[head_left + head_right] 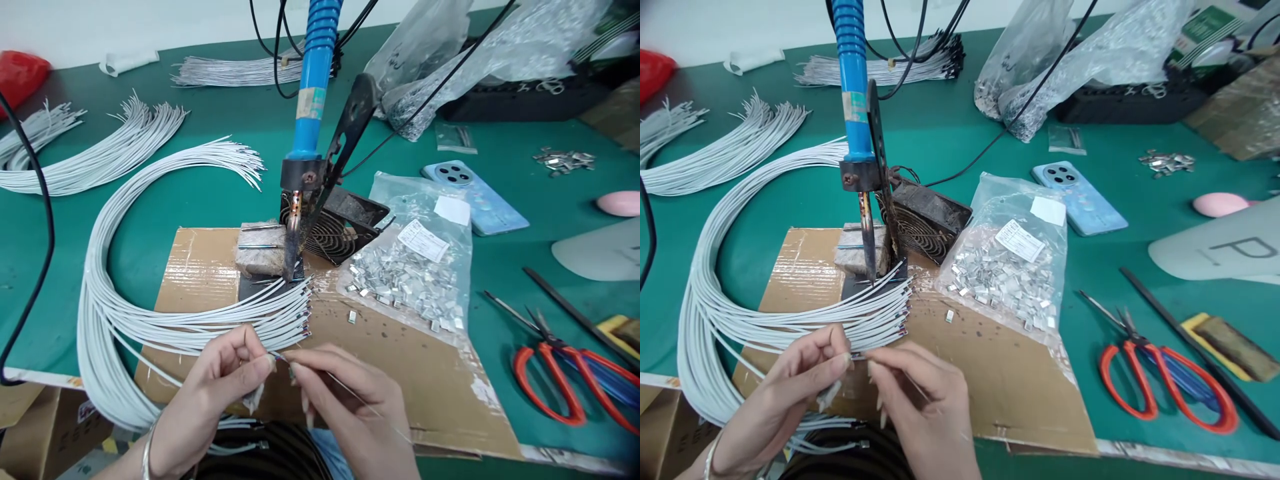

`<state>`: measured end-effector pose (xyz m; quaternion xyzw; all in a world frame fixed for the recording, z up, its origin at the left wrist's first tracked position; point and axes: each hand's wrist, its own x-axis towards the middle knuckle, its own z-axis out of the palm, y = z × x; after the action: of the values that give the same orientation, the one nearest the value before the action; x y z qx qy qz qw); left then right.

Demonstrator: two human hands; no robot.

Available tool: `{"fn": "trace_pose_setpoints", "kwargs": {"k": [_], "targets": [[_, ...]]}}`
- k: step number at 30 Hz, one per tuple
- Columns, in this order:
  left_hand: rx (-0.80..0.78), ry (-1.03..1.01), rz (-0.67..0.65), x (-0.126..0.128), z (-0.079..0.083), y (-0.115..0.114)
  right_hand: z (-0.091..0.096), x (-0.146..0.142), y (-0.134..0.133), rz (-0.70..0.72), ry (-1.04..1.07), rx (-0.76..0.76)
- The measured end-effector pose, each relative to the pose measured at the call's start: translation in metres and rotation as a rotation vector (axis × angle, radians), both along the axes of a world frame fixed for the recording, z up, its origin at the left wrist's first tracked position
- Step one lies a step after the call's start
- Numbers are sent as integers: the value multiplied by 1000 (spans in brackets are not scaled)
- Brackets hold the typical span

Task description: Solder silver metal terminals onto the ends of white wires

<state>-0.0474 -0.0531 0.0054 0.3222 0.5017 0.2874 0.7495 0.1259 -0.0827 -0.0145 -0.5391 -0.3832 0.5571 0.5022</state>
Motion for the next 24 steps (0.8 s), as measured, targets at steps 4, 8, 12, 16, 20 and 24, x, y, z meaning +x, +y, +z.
{"fn": "trace_pose_setpoints", "kwargs": {"k": [4,8,12,16,20,24], "targets": [[14,10,11,-1,0,-2,0,-12,2,11,95,-11],[18,8,14,0,0,-4,1,-13,2,-13,132,-24],[20,-13,11,2,0,-3,1,-13,1,-13,111,-7],[14,5,-38,0,-2,-1,1,-8,0,6,-8,83],[41,21,-122,-4,-3,0,0,-1,0,98,-23,90],[39,7,-163,-5,-3,1,-5,3,0,142,78,-9]]}}
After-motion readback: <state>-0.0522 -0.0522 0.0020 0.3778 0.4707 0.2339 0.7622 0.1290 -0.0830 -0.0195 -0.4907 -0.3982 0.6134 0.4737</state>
